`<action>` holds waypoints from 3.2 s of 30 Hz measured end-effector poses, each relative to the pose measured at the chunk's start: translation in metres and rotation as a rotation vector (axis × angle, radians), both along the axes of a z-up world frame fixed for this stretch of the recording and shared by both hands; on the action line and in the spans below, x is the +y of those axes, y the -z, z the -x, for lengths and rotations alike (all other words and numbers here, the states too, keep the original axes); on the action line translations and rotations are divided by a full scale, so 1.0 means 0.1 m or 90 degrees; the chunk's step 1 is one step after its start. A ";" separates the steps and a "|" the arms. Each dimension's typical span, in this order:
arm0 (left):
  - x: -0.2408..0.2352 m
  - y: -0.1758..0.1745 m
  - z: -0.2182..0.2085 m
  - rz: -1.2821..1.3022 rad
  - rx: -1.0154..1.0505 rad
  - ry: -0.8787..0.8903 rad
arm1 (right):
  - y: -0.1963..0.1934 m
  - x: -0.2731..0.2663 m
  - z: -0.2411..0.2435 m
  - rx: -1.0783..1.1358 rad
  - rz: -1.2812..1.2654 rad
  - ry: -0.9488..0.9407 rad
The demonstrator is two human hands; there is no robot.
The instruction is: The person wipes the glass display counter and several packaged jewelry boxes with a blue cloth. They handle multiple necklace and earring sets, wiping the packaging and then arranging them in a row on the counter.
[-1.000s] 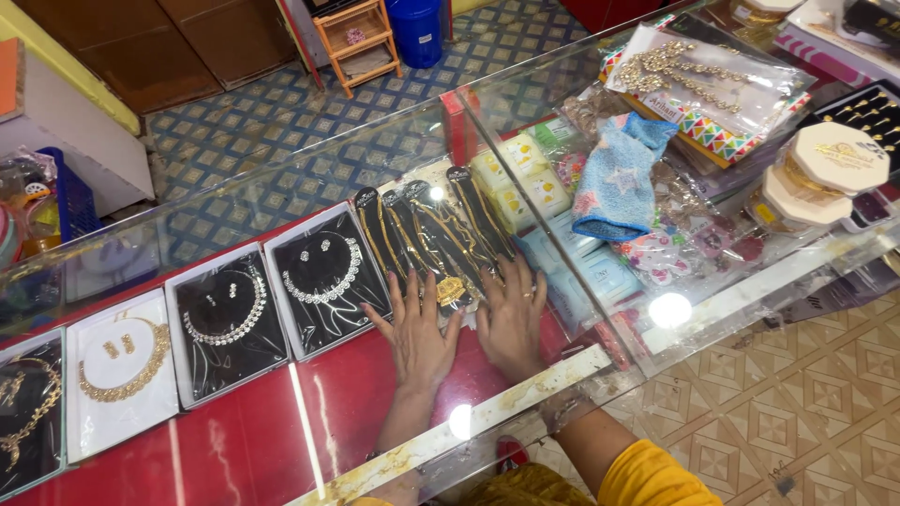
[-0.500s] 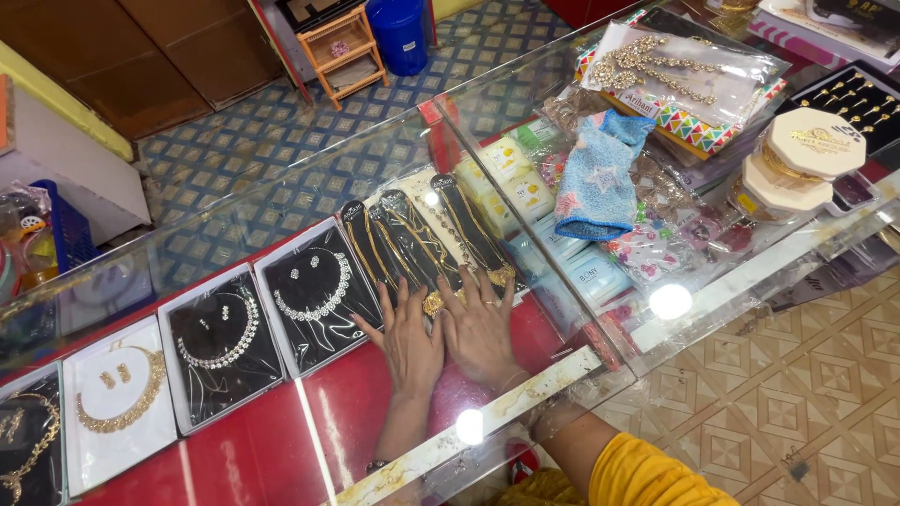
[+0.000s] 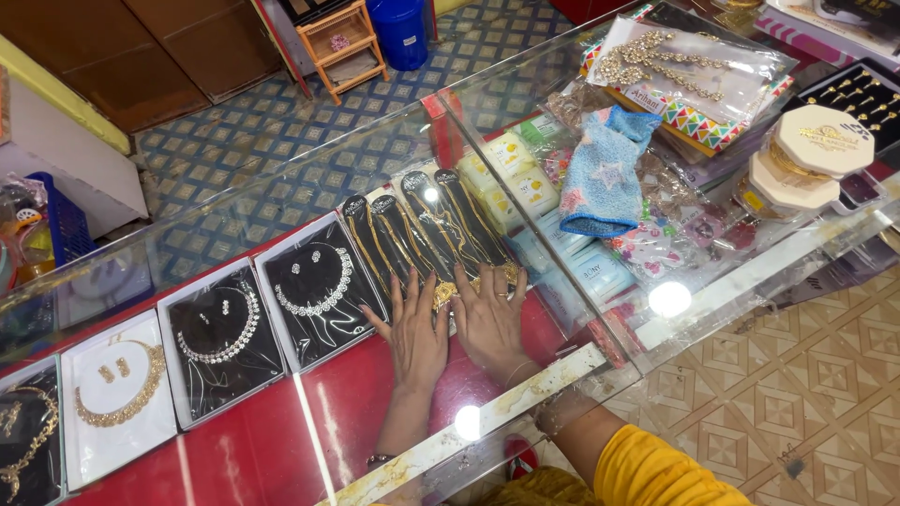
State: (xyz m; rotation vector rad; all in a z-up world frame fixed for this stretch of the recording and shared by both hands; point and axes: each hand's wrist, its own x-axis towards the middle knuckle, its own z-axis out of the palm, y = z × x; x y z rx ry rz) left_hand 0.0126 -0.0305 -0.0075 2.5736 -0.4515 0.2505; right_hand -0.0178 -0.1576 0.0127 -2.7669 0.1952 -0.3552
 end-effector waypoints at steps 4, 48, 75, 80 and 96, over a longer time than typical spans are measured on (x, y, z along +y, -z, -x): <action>0.06 0.01 -0.01 -0.015 0.006 0.024 | -0.02 0.04 0.04 -0.060 0.015 -0.047; -0.04 -0.18 -0.01 -0.038 0.076 0.046 | -0.01 0.03 -0.05 0.000 -0.014 -0.185; -0.06 -0.13 0.00 -0.090 0.057 0.068 | 0.23 0.00 0.05 -0.013 0.019 -0.007; -0.07 -0.21 0.05 -0.086 0.078 0.062 | 0.19 -0.12 0.18 -0.097 -0.096 0.038; -0.30 -0.12 0.16 -0.090 -0.010 0.060 | 0.25 -0.39 0.02 -0.131 -0.159 -0.038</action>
